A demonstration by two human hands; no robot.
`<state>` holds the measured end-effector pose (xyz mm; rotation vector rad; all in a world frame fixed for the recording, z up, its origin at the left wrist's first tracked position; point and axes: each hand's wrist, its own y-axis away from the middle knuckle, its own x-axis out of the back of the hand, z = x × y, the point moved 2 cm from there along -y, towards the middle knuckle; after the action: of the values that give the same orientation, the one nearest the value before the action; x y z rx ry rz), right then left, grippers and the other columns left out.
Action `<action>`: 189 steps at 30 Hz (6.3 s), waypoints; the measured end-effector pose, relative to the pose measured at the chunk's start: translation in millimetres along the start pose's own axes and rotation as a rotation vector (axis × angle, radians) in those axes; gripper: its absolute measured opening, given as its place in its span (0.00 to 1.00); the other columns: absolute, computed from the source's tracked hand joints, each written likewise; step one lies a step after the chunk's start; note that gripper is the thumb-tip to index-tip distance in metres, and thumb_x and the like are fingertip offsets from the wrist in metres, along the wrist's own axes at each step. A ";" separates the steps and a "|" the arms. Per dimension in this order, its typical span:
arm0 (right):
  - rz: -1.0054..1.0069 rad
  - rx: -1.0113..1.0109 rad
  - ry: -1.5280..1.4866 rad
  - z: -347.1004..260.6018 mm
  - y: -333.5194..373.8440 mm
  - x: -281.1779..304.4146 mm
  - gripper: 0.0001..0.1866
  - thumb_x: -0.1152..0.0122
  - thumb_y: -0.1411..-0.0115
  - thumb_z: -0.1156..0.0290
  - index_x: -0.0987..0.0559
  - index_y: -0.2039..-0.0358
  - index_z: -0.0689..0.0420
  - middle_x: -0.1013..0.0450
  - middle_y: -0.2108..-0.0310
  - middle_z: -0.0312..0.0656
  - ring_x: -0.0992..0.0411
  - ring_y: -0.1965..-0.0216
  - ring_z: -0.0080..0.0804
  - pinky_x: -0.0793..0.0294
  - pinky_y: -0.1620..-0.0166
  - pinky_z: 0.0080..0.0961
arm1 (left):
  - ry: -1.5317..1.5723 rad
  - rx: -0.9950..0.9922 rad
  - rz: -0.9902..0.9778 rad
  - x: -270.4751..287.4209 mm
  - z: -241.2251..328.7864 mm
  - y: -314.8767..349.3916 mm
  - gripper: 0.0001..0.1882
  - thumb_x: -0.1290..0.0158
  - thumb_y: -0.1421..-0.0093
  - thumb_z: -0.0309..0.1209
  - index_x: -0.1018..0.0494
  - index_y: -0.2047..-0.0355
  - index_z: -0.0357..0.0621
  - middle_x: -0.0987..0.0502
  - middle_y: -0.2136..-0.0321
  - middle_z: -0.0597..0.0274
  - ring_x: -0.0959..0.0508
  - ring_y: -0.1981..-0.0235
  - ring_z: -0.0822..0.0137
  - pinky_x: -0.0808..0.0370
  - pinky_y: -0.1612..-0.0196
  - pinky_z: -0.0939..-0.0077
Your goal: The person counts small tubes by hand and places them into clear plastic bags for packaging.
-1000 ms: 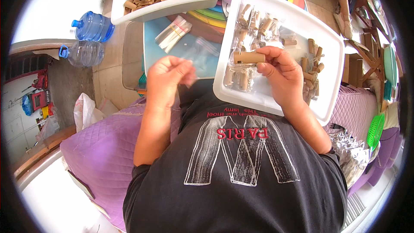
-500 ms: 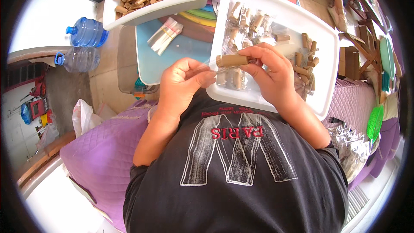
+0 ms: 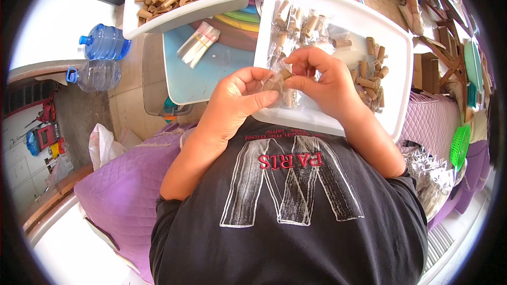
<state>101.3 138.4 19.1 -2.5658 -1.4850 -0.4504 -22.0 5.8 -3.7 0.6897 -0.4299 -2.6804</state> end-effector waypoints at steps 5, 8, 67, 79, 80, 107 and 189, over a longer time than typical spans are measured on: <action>0.115 0.239 0.117 2.0 1.0 0.9 0.09 0.38 0.52 0.79 0.22 0.67 0.60 0.32 0.73 0.35 0.36 0.72 0.23 0.36 0.66 0.18 | 0.098 0.007 0.036 -4.3 4.8 0.9 0.19 0.42 0.49 0.24 0.32 0.57 0.35 0.24 0.65 0.63 0.26 0.64 0.76 0.31 0.57 0.83; -0.014 0.290 0.148 3.2 1.0 -0.1 0.08 0.38 0.51 0.77 0.21 0.67 0.59 0.32 0.67 0.37 0.35 0.66 0.26 0.35 0.62 0.19 | 0.092 -0.008 0.026 -0.7 0.0 -0.2 0.18 0.43 0.48 0.24 0.32 0.57 0.34 0.24 0.64 0.62 0.26 0.62 0.76 0.31 0.57 0.83; 0.382 0.192 -0.168 4.0 -10.2 -26.8 0.03 0.47 0.46 0.77 0.29 0.76 0.59 0.32 0.77 0.39 0.34 0.74 0.28 0.34 0.69 0.25 | -0.329 -0.366 0.236 -27.0 16.0 5.4 0.09 0.51 0.41 0.25 0.27 0.64 0.32 0.22 0.69 0.62 0.26 0.67 0.78 0.29 0.63 0.85; 0.299 -0.263 -0.766 23.4 -7.0 16.7 0.08 0.53 0.38 0.71 0.26 0.67 0.61 0.38 0.81 0.30 0.44 0.84 0.14 0.46 0.80 0.11 | -0.054 -0.342 0.243 -10.8 7.8 2.4 0.05 0.53 0.40 0.25 0.32 0.65 0.35 0.23 0.66 0.55 0.25 0.69 0.78 0.29 0.65 0.86; 0.231 -0.360 -0.629 21.7 -1.3 8.7 0.08 0.52 0.38 0.72 0.25 0.67 0.62 0.40 0.83 0.28 0.47 0.86 0.13 0.50 0.82 0.11 | -0.031 -0.330 0.253 -11.1 7.7 3.0 0.05 0.52 0.40 0.24 0.32 0.65 0.35 0.23 0.67 0.56 0.26 0.69 0.79 0.29 0.64 0.87; 0.135 -0.340 -0.496 10.1 8.9 -16.9 0.05 0.43 0.43 0.73 0.26 0.69 0.62 0.30 0.77 0.30 0.37 0.76 0.13 0.37 0.73 0.11 | -0.121 -0.327 0.242 -6.7 4.1 3.5 0.06 0.54 0.39 0.24 0.31 0.63 0.35 0.23 0.65 0.53 0.24 0.67 0.74 0.26 0.62 0.80; 0.084 -0.368 0.171 36.2 35.9 126.0 0.08 0.49 0.43 0.79 0.26 0.62 0.63 0.30 0.71 0.32 0.33 0.71 0.16 0.31 0.66 0.14 | -0.598 -0.607 0.369 53.8 45.5 30.0 0.18 0.48 0.44 0.26 0.32 0.52 0.35 0.28 0.54 0.55 0.30 0.51 0.66 0.35 0.48 0.71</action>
<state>197.9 233.7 26.9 -2.7564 -1.3343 -0.9858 -82.2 -33.0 23.5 -0.3413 0.1262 -2.4062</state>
